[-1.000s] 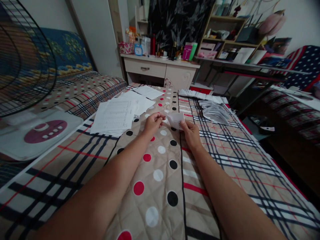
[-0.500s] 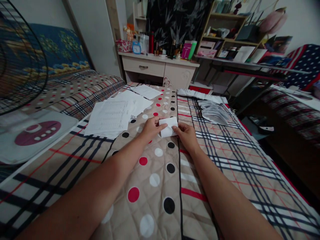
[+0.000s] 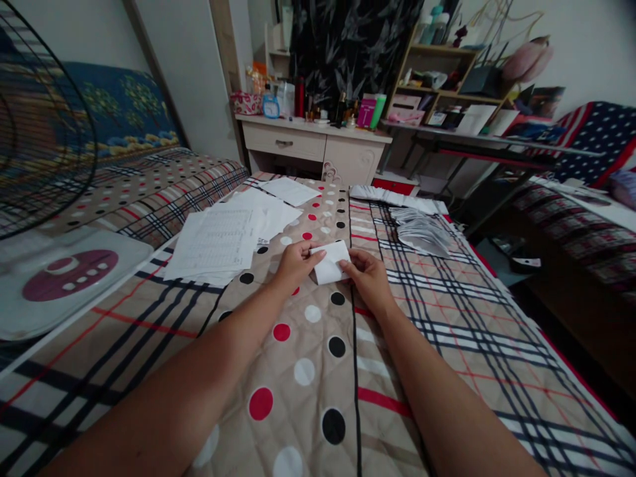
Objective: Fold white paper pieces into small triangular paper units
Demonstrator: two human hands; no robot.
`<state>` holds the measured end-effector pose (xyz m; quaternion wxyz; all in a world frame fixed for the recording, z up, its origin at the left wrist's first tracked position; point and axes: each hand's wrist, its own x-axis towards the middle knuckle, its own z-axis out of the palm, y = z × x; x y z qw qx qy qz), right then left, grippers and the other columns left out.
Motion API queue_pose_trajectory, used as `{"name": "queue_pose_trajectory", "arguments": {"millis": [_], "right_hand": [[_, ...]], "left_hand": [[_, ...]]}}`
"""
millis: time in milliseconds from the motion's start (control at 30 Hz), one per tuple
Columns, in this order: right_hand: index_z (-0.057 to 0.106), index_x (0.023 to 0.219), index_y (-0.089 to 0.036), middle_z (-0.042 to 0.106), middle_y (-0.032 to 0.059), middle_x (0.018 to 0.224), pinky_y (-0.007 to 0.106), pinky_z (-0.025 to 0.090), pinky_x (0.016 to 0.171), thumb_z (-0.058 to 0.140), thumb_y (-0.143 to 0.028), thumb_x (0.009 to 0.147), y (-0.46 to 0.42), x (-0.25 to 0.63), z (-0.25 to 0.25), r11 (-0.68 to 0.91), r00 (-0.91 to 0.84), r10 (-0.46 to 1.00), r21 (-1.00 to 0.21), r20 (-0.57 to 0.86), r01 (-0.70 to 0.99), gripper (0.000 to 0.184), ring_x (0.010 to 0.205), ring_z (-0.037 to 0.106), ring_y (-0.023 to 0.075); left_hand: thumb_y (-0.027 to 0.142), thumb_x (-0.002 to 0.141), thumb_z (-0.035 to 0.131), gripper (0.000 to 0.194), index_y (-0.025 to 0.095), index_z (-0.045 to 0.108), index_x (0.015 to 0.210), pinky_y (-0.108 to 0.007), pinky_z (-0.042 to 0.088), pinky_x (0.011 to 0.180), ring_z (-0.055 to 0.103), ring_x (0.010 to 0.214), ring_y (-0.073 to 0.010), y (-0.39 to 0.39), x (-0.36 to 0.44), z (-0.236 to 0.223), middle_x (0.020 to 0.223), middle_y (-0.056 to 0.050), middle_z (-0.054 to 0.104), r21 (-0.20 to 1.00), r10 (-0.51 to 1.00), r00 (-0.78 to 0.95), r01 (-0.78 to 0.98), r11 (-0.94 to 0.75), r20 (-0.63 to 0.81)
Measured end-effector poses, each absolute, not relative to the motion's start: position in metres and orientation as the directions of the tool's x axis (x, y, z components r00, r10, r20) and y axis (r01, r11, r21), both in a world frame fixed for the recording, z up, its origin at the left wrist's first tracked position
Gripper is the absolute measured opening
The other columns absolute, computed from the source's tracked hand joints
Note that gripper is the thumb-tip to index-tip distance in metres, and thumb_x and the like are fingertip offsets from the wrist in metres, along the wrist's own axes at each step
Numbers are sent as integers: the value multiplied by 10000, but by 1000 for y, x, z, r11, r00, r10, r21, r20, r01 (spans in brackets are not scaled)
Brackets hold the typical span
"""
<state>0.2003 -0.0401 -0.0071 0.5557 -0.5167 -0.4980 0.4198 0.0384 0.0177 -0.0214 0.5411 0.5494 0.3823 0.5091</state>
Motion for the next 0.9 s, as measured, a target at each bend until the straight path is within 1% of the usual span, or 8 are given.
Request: {"name": "queue_pose_trajectory", "arguments": {"millis": [200,333,400,533,633,733,800,900], "right_hand": [[692,921,-159,695,49,759,278,490,560,754,-393,663,-39,203,-6,56,152,987,-998,53,-11,354,631,598,164],[678,1109,-177,692,53,927,279,489,653,797,-303,614,-39,205,-5,193,197,950,-953,241,235,525,709,580,150],[692,1102,-188,696,43,922,270,465,623,771,-289,645,-40,207,-5,200,130,958,-918,257,343,474,661,555,134],[699,813,-173,679,22,710,256,425,542,687,-296,718,-41,208,-9,124,45,987,-919,152,375,156,577,565,138],[594,738,-191,592,-17,550,252,393,440,661,-358,732,-44,204,-11,17,149,987,-970,55,241,180,434,521,134],[542,749,-213,585,-19,548,264,414,418,640,-384,740,-49,201,-12,-33,181,983,-983,0,180,198,420,546,155],[566,793,-210,630,5,650,266,421,437,635,-372,755,-52,201,-12,17,181,981,-961,69,275,180,468,563,155],[627,890,-200,665,35,823,272,434,514,664,-335,758,-54,205,-14,129,177,953,-856,247,501,192,566,550,144]], "left_hand": [[379,681,750,324,114,702,860,-226,437,509,595,560,-137,17,34,-15,681,-28,692,992,972,213,-96,-78,97],[323,759,668,193,137,715,744,-223,420,541,584,607,-138,19,30,-14,692,-21,687,971,926,326,80,-226,188],[287,803,616,183,144,730,789,-217,414,548,587,628,-136,18,30,-13,732,-24,697,945,894,391,141,-295,221],[264,834,589,325,165,673,1132,-204,390,504,568,567,-120,16,30,-13,715,-12,677,944,908,358,158,-290,219],[211,728,705,482,159,616,1199,-215,458,561,628,652,-140,16,31,-14,779,-22,678,968,914,353,75,-240,200],[116,650,727,553,165,615,1189,-234,494,591,662,712,-163,17,30,-17,834,-38,700,977,902,402,75,-201,155],[98,665,696,503,169,634,1158,-240,499,586,673,713,-175,18,29,-20,823,-44,714,975,901,412,107,-196,136],[92,678,683,448,165,656,1119,-257,518,623,693,783,-199,18,30,-23,888,-71,734,971,904,402,117,-208,145]]}}
